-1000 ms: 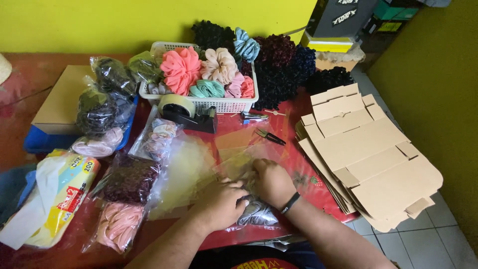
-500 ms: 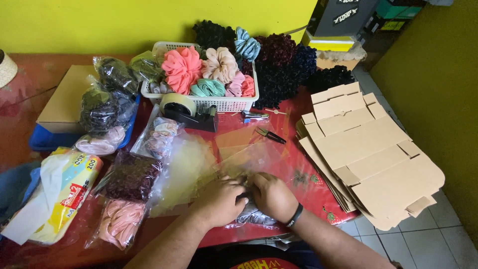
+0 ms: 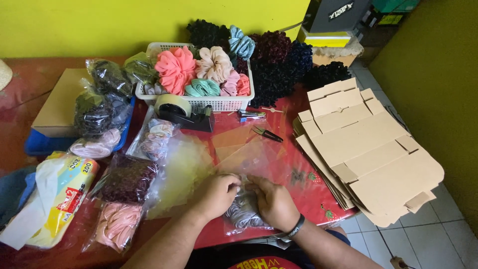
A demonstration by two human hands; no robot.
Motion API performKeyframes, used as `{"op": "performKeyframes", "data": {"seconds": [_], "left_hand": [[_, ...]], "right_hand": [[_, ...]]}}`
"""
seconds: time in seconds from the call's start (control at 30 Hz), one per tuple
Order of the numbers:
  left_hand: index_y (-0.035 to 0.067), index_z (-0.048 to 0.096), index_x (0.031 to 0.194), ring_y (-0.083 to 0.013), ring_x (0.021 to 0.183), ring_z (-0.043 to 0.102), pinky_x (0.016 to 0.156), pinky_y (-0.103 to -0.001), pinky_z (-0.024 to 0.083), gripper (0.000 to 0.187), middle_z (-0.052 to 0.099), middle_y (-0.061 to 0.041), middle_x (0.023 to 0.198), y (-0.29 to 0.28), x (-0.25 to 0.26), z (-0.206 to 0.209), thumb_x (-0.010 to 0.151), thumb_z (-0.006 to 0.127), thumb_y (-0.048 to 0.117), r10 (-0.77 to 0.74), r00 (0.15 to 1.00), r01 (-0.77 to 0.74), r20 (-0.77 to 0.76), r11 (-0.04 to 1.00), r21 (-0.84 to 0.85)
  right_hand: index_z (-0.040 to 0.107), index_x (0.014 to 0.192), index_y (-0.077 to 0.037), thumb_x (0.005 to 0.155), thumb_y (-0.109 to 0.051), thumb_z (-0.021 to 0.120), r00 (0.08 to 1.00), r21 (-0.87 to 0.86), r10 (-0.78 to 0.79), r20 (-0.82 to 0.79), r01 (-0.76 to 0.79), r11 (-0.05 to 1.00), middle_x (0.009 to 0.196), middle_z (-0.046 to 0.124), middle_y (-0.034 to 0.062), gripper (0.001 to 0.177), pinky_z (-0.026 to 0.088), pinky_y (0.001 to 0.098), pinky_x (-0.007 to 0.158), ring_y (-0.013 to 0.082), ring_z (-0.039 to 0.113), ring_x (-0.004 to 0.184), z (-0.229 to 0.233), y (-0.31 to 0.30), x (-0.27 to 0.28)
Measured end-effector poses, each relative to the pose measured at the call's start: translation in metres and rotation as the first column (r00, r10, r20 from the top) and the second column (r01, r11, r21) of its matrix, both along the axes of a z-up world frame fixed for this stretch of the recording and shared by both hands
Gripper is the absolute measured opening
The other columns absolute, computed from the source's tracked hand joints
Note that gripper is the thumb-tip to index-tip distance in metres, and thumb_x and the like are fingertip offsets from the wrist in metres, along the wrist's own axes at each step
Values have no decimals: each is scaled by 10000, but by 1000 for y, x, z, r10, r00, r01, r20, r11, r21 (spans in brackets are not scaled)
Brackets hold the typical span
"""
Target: The person places a scrunchie into a plastic bag, seals the bag by hand, and sets the packaged item on the work table.
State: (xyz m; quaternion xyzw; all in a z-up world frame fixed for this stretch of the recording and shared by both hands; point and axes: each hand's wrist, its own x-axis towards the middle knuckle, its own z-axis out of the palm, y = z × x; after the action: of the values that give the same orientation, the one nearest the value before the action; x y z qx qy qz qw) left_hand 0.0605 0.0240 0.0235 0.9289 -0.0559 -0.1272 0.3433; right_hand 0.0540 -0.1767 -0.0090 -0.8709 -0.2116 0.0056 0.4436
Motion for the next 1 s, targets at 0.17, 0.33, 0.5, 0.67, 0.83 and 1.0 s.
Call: {"op": "performKeyframes", "data": {"seconds": [0.17,0.33,0.5,0.67,0.83,1.0], "left_hand": [[179,641,1159,-238,1047,688,794,-412,575,339,648,-12,1260,-5,0,-18,848,774,210,34,997,-37,68,998,53],[180,581,1202,-278,1068,681,802,-458,569,402,613,-32,1283,-8,-4,-13,860,782,243,37,998,-42,54,993,107],[137,570,1266,-270,1150,680,924,-398,594,459,671,-72,1130,-6,-12,6,842,711,243,4,998,-12,65,993,114],[149,645,1148,-239,1065,699,872,-365,606,336,691,-36,1021,0,-12,7,838,716,258,-61,993,46,102,989,143],[134,679,906,-254,914,746,767,-377,611,47,728,-64,861,-2,-12,-8,861,666,142,-162,963,141,213,984,112],[189,598,783,-249,912,713,818,-389,578,78,679,-20,853,-6,-13,-20,854,617,162,-310,890,230,335,939,257]], "right_hand": [[693,1183,-71,830,-10,608,994,-9,-111,8,111,994,1026,802,64,368,629,338,800,225,785,896,-3,11,16],[655,1232,-81,724,-65,613,980,-185,-130,-149,102,978,1130,730,119,510,596,370,829,276,718,939,19,16,24],[752,1092,-198,779,-240,695,961,-527,-189,-200,58,848,975,764,23,321,605,412,868,269,737,1031,-12,13,39],[769,959,-181,758,-126,696,984,-422,-133,-119,71,904,929,755,45,221,616,441,831,317,750,978,-5,20,31],[694,805,-148,688,-67,734,972,-201,114,206,-72,977,820,691,52,148,606,456,744,342,731,894,-41,-3,37],[687,911,-48,762,-109,694,934,-236,324,148,-285,929,882,690,137,161,599,506,767,408,725,895,19,-5,10]]}}
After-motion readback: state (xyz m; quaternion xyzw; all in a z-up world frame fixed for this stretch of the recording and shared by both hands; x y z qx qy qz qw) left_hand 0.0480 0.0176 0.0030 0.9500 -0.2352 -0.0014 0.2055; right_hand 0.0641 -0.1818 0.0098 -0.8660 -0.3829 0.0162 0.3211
